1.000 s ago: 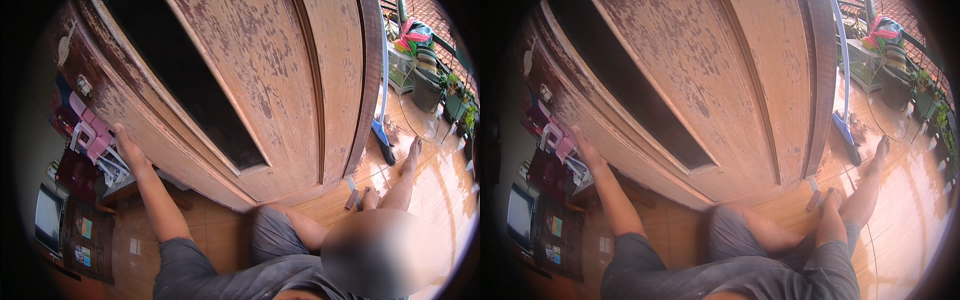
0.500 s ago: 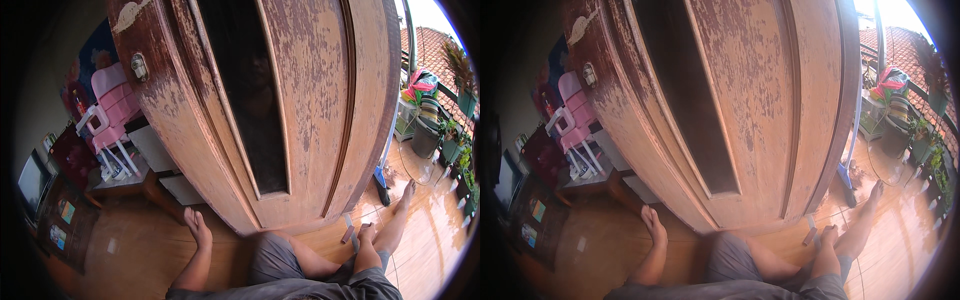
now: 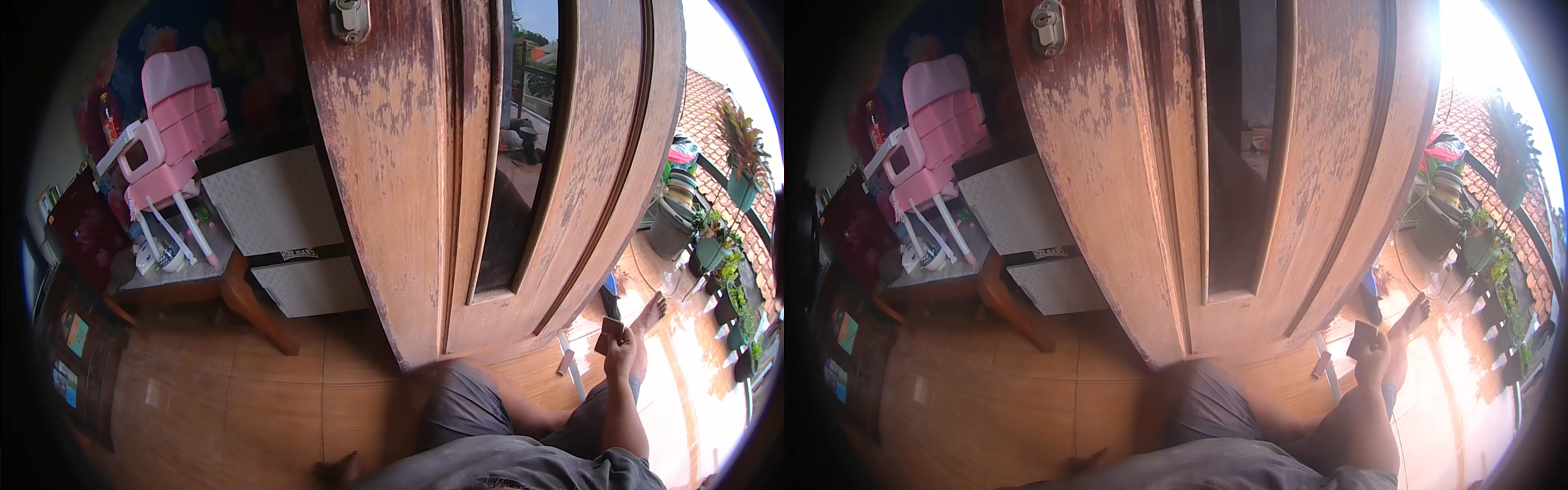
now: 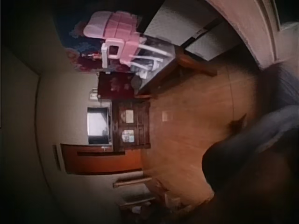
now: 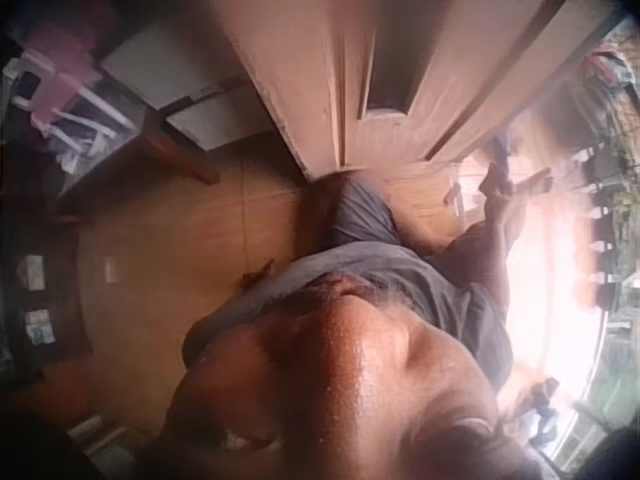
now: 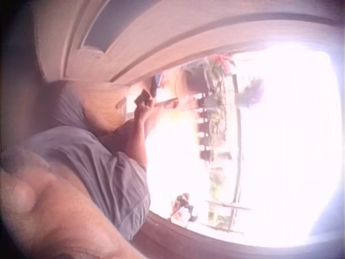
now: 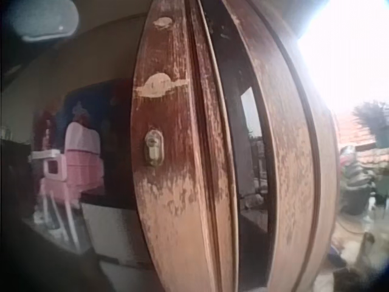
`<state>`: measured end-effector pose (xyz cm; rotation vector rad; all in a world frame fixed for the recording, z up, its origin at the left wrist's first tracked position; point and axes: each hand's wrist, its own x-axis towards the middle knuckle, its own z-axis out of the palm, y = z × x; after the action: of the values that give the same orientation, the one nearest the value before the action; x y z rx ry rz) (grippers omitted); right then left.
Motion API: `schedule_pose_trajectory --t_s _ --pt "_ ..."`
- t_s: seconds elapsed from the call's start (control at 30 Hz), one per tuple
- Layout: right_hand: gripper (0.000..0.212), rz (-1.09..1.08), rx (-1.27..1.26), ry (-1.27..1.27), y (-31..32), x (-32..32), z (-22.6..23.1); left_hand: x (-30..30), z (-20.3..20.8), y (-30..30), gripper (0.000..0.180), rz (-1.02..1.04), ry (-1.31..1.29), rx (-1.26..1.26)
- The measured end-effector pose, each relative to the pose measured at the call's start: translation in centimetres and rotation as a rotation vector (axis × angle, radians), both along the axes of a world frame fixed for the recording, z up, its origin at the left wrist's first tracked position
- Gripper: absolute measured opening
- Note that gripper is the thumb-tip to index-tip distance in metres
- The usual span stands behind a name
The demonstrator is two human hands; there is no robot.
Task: The person sits on the floor and uses a sanding block to sand the surface of a large wooden door. They work on different sections of the door, including the edges and the main panels, moving the sanding block back and forth.
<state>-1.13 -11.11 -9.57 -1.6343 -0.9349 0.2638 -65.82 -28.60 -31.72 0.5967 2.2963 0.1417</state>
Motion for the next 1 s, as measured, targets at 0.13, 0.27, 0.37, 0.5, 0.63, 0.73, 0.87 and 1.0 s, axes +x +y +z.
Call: schedule_pose_trajectory --t_s 0.13,0.27,0.37,0.5,0.63,0.73,0.87,1.0 --pt "0.004 0.068 0.129 -0.292 -2.5 -3.1 9.7 1.6 1.7 5.0 0.114 -0.25 -0.216 0.195" --pt "0.02 0.081 0.133 -0.344 -4.5 -4.9 18.4 13.5 7.1 12.6 0.114 -0.574 -0.825 0.24" --pt "0.012 0.212 0.048 -0.23 -5.0 -4.7 24.8 27.5 14.1 14.6 0.115 -0.656 -1.397 -0.048" --pt "0.023 0.31 0.032 -0.491 -4.4 -2.7 30.2 43.2 22.2 12.5 0.116 -0.504 -1.754 -0.56" --pt "0.026 0.342 -0.059 -0.383 -4.3 -0.4 31.8 48.1 22.8 11.6 0.115 -0.624 -1.661 -0.612" --pt "0.03 0.202 0.074 -0.232 -1.6 2.3 33.7 48.7 20.5 12.0 0.112 -0.833 -1.529 -0.501" --pt "0.033 0.454 0.363 -0.375 5.0 7.1 38.2 48.4 18.8 11.9 0.11 -0.871 -1.559 -0.396" --pt "0.037 0.113 0.184 -0.684 11.0 9.4 40.2 47.3 19.6 11.9 0.103 -0.773 -1.546 -0.359"
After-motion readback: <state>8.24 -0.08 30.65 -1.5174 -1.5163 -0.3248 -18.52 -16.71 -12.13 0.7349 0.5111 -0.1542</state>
